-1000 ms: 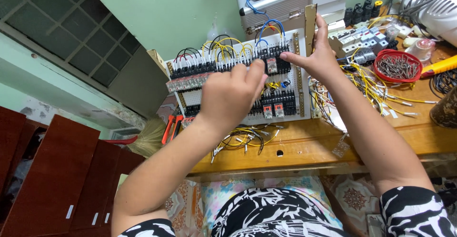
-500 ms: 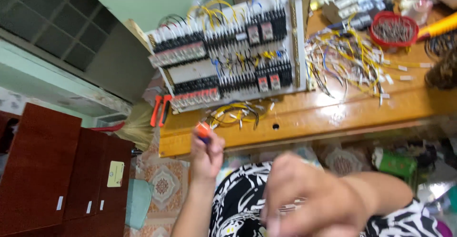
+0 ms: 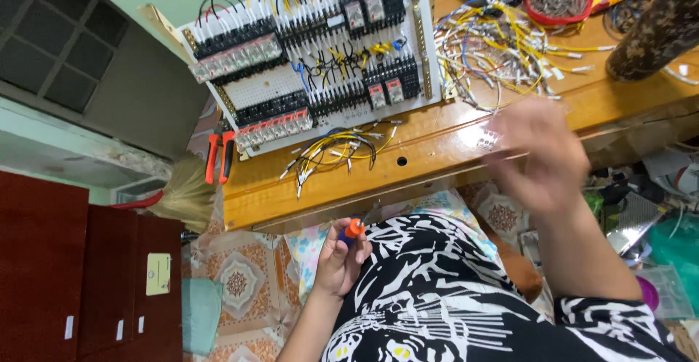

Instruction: The person uses a screwdriver to connect and tighten wires into terminals on an electrical panel. They repeatedly insert wires into terminal blocks and secure them by tightening screws, working methodically across the panel.

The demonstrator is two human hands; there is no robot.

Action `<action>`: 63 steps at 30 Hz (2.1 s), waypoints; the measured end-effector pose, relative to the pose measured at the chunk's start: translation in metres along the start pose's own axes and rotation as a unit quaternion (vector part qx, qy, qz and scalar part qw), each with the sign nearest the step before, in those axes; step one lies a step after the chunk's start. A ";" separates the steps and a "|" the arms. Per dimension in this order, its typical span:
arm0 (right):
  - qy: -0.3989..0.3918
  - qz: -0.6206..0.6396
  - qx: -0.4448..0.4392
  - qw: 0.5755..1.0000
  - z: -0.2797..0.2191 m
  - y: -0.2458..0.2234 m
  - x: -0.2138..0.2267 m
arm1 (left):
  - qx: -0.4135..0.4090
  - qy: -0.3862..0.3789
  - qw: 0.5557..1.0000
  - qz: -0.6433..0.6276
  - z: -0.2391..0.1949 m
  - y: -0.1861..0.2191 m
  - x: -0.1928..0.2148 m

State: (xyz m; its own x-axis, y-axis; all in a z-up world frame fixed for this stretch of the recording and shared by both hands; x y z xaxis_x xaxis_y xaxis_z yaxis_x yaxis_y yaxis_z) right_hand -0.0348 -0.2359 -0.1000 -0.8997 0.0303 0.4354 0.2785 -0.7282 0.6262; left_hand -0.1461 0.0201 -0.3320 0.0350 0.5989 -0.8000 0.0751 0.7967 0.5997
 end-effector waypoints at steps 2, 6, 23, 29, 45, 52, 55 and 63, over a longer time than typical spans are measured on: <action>0.042 0.579 -0.259 0.772 -0.002 0.035 -0.083 | 0.018 0.022 0.999 -0.016 0.003 -0.001 -0.002; 0.005 0.496 -0.272 0.825 -0.031 0.032 -0.178 | 0.054 -0.005 0.998 0.023 0.002 -0.005 -0.009; -0.225 0.286 -0.195 0.911 -0.016 0.021 -0.312 | 0.137 0.113 0.978 0.113 0.006 -0.010 -0.011; -0.283 0.266 -0.163 0.907 -0.007 0.017 -0.312 | 0.133 0.117 0.977 0.119 0.005 -0.008 -0.012; -0.286 0.621 -0.343 0.644 0.024 0.058 -0.245 | 0.125 0.112 0.978 0.120 0.008 -0.007 -0.010; -0.190 0.750 -0.363 0.518 0.050 0.065 -0.234 | 0.129 0.121 0.976 0.131 0.008 -0.006 -0.012; -0.169 0.735 -0.323 0.571 0.082 0.072 -0.208 | 0.125 0.113 0.978 0.124 0.008 -0.007 -0.014; -0.055 0.685 -0.029 0.726 0.210 0.059 -0.168 | 0.129 0.110 0.978 0.121 0.010 -0.012 -0.003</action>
State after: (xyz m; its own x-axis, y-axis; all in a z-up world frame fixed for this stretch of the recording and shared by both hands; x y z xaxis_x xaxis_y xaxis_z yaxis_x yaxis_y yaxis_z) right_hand 0.2035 -0.1403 -0.0007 0.2420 -0.6977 0.6742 0.8685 -0.1540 -0.4711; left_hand -0.1375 0.0077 -0.3368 -0.1296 0.7934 -0.5948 0.3419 0.5988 0.7243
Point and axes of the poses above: each hand's wrist, its own z-axis towards the middle knuckle, its own x-axis out of the back of the hand, y = z × x, the point moved 8 cm from there along z, towards the middle knuckle, and after that the axes turned 6 degrees about x, right-handed, at the moved point
